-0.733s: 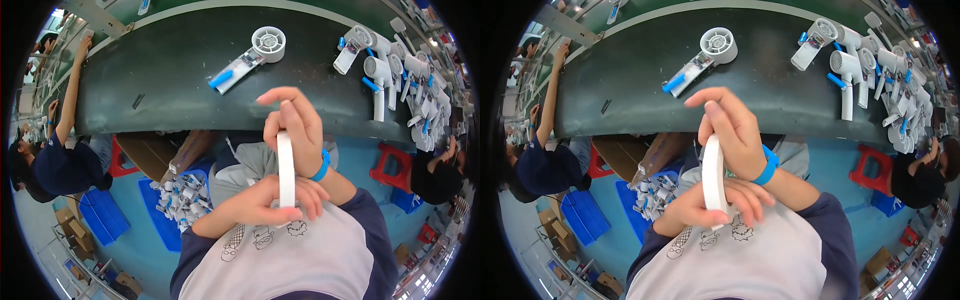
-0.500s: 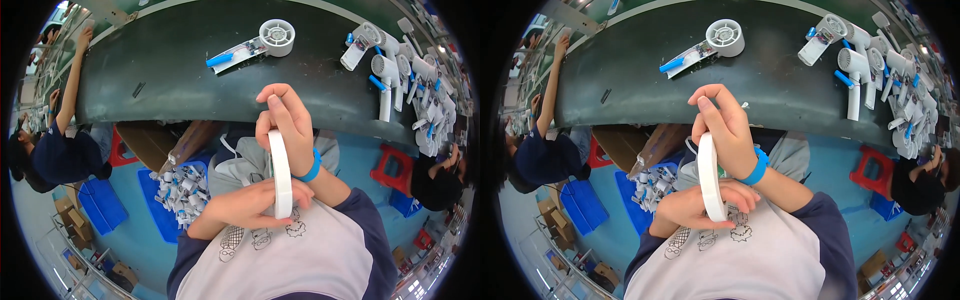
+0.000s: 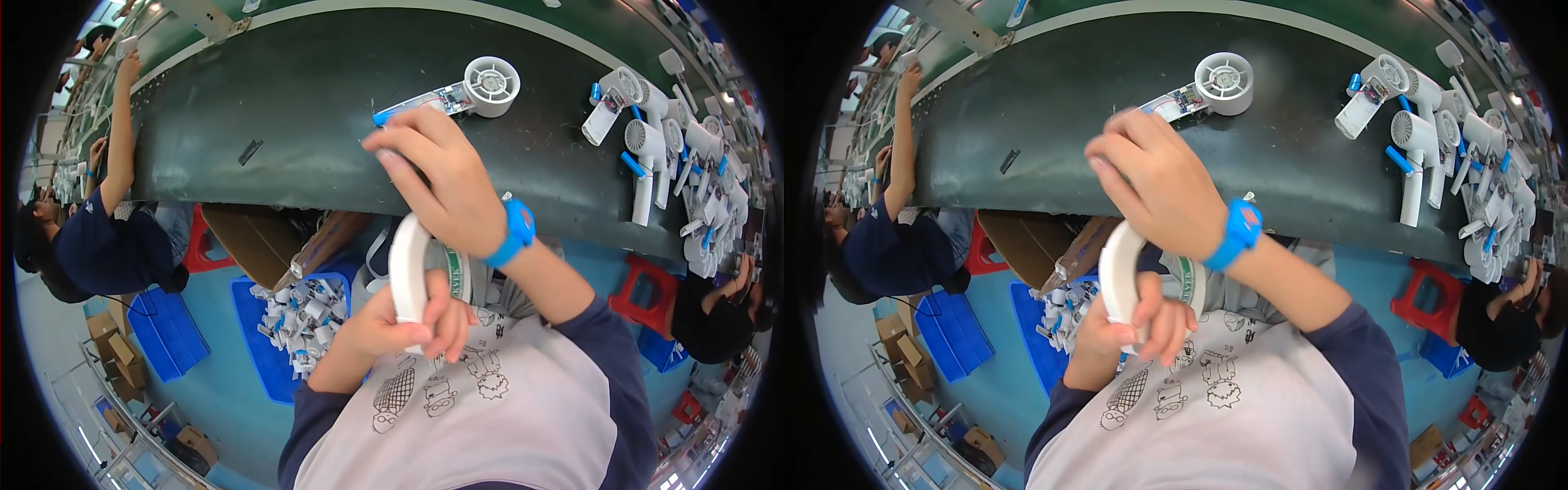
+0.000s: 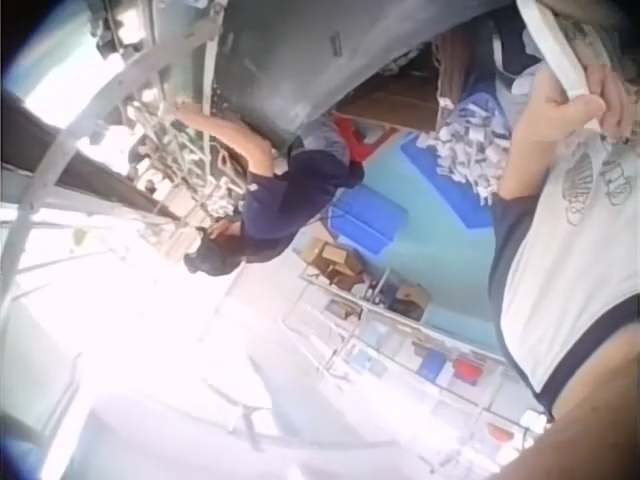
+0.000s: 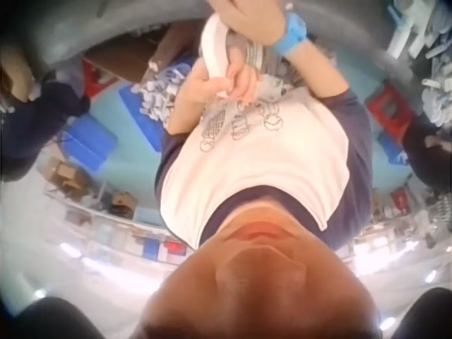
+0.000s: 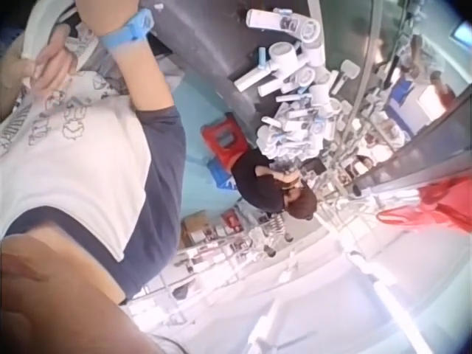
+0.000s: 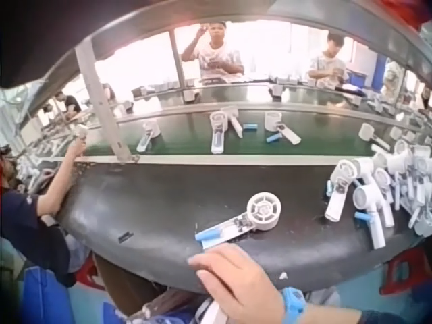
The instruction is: The person assembles portable handheld fans by hand, inserting lithium batteries, circuit boards, and fan blades into fan housings, then securing them with adhesive tape.
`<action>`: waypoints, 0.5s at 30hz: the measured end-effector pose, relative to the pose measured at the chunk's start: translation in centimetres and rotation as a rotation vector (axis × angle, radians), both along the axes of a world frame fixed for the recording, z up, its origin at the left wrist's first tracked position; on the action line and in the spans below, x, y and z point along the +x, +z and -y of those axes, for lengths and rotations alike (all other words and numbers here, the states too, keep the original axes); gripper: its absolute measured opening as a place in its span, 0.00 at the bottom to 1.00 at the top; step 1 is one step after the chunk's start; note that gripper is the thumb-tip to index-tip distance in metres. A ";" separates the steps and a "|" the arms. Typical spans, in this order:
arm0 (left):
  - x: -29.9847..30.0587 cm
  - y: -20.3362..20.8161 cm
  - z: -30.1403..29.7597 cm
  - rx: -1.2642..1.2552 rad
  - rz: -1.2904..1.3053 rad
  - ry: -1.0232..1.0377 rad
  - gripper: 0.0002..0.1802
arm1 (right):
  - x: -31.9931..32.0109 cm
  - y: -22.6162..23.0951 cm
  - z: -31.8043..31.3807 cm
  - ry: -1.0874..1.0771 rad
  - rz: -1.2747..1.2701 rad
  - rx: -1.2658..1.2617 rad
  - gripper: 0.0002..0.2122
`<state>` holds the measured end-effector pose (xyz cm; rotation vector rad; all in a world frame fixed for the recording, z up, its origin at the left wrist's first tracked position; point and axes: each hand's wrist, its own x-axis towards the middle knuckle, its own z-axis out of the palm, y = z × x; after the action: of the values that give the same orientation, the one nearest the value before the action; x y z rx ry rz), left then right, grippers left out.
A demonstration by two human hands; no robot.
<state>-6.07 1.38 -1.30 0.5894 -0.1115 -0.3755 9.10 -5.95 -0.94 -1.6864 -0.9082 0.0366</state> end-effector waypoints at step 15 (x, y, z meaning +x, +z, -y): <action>2.1 2.2 0.9 0.426 -0.195 0.264 0.26 | -2.9 -3.2 9.3 -0.195 0.181 0.160 0.16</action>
<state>-3.94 0.53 0.88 0.9716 0.2382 -0.1965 6.23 -15.23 -4.14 -1.6381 -0.8523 -0.3173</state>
